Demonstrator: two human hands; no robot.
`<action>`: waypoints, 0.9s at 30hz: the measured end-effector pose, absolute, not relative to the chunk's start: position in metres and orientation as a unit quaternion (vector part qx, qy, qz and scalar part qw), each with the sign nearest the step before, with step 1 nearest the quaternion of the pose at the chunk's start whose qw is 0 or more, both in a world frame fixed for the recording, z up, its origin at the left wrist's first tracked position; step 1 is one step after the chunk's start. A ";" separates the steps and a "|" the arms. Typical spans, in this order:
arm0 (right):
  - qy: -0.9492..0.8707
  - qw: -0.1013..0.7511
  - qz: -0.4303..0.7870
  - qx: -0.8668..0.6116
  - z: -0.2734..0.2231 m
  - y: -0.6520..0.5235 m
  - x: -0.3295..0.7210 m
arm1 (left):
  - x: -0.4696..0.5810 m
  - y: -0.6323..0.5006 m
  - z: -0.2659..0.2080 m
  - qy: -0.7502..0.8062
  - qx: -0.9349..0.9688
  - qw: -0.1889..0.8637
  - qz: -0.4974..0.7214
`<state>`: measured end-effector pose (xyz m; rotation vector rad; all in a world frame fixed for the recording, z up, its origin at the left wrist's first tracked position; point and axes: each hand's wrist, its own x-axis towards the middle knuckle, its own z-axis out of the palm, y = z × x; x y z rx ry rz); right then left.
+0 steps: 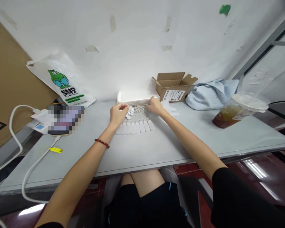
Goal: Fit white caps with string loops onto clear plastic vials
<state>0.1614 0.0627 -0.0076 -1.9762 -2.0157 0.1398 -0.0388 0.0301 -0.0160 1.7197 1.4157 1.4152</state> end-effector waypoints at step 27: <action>-0.733 0.415 0.360 -0.401 0.001 -0.024 0.160 | -0.012 -0.007 0.008 0.441 0.509 0.517 0.528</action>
